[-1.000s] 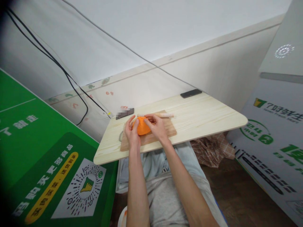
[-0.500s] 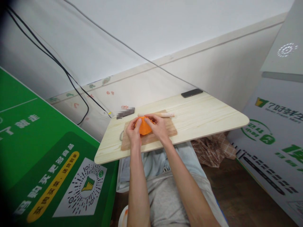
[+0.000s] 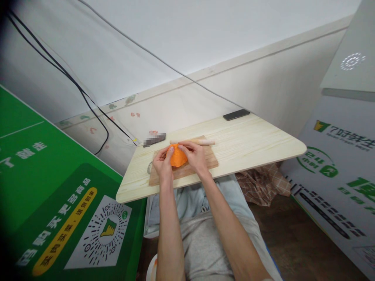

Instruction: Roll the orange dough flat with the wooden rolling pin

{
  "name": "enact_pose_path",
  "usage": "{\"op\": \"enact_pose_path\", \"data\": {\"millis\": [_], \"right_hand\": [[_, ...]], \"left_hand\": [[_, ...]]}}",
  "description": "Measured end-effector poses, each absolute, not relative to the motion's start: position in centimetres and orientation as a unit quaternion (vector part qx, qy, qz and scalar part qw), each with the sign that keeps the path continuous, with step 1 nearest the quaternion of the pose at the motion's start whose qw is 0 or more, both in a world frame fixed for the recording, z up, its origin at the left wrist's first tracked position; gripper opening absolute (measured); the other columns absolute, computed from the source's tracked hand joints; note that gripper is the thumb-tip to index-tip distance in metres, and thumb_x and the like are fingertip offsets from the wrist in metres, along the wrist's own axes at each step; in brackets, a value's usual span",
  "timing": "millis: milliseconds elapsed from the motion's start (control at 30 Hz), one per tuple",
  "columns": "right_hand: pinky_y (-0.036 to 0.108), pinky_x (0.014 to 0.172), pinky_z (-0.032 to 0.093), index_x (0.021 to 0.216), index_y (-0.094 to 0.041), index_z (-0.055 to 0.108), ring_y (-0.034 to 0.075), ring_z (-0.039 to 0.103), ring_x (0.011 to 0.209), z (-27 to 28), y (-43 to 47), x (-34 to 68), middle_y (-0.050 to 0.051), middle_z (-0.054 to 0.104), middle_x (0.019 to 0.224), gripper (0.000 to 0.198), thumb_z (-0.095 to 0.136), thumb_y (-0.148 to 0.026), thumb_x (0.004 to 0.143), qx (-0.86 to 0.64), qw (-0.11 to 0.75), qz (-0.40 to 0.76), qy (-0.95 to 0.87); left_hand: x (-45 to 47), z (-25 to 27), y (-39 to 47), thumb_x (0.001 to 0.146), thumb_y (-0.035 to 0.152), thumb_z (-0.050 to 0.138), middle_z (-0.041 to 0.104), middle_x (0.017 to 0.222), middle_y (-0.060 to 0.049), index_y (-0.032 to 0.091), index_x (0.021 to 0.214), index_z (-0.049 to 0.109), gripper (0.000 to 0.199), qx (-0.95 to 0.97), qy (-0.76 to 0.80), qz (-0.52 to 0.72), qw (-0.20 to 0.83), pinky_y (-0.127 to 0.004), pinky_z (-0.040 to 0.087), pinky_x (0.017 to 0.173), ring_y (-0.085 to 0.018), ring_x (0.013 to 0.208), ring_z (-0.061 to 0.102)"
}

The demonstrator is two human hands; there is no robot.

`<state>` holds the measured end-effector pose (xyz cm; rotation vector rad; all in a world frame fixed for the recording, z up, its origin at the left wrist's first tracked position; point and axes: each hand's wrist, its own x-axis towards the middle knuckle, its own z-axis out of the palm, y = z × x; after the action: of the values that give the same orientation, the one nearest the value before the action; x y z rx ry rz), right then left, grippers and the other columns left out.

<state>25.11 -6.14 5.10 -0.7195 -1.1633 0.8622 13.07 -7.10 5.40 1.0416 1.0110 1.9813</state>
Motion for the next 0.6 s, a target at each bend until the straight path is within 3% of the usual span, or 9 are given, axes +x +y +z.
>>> {"op": "enact_pose_path", "data": {"millis": [200, 300, 433, 600], "right_hand": [[0.040, 0.098, 0.064, 0.126, -0.024, 0.081, 0.025, 0.078, 0.107, 5.6, -6.6, 25.1, 0.009, 0.083, 0.120, 0.045, 0.081, -0.051, 0.090, -0.320, 0.677, 0.390, -0.536], [0.041, 0.101, 0.063, 0.115, -0.024, 0.082, 0.026, 0.078, 0.109, 5.4, -6.5, 25.1, 0.009, 0.083, 0.118, 0.039, 0.082, -0.053, 0.089, -0.324, 0.681, 0.390, -0.528], [0.042, 0.100, 0.063, 0.108, -0.024, 0.082, 0.026, 0.078, 0.107, 5.3, -6.3, 25.2, 0.009, 0.084, 0.115, 0.037, 0.083, -0.055, 0.087, -0.333, 0.691, 0.383, -0.514], [0.041, 0.100, 0.063, 0.105, -0.024, 0.082, 0.026, 0.078, 0.107, 5.5, -6.3, 25.2, 0.009, 0.084, 0.113, 0.038, 0.082, -0.057, 0.088, -0.334, 0.690, 0.370, -0.525]], "left_hand": [[13.0, 5.2, -6.8, 0.066, 0.055, 0.098, 0.079, 0.090, -0.006, 0.016, 0.098, 0.077, 0.055, 0.348, 0.381, 0.784, 0.344, -0.031, 0.061, 0.086, -0.019, 0.087, 0.076], [13.0, 5.1, -6.9, 0.074, 0.055, 0.093, 0.080, 0.098, -0.007, 0.018, 0.109, 0.077, 0.053, 0.385, 0.385, 0.760, 0.356, -0.033, 0.061, 0.091, -0.022, 0.097, 0.077], [13.1, 5.3, -7.6, 0.088, 0.052, 0.082, 0.076, 0.136, -0.012, 0.022, 0.123, 0.078, 0.046, 0.474, 0.376, 0.712, 0.357, -0.039, 0.056, 0.112, -0.028, 0.132, 0.069], [13.1, 5.4, -8.2, 0.091, 0.053, 0.080, 0.070, 0.149, -0.011, 0.025, 0.132, 0.074, 0.050, 0.522, 0.368, 0.676, 0.368, -0.044, 0.052, 0.120, -0.030, 0.142, 0.063]]}}
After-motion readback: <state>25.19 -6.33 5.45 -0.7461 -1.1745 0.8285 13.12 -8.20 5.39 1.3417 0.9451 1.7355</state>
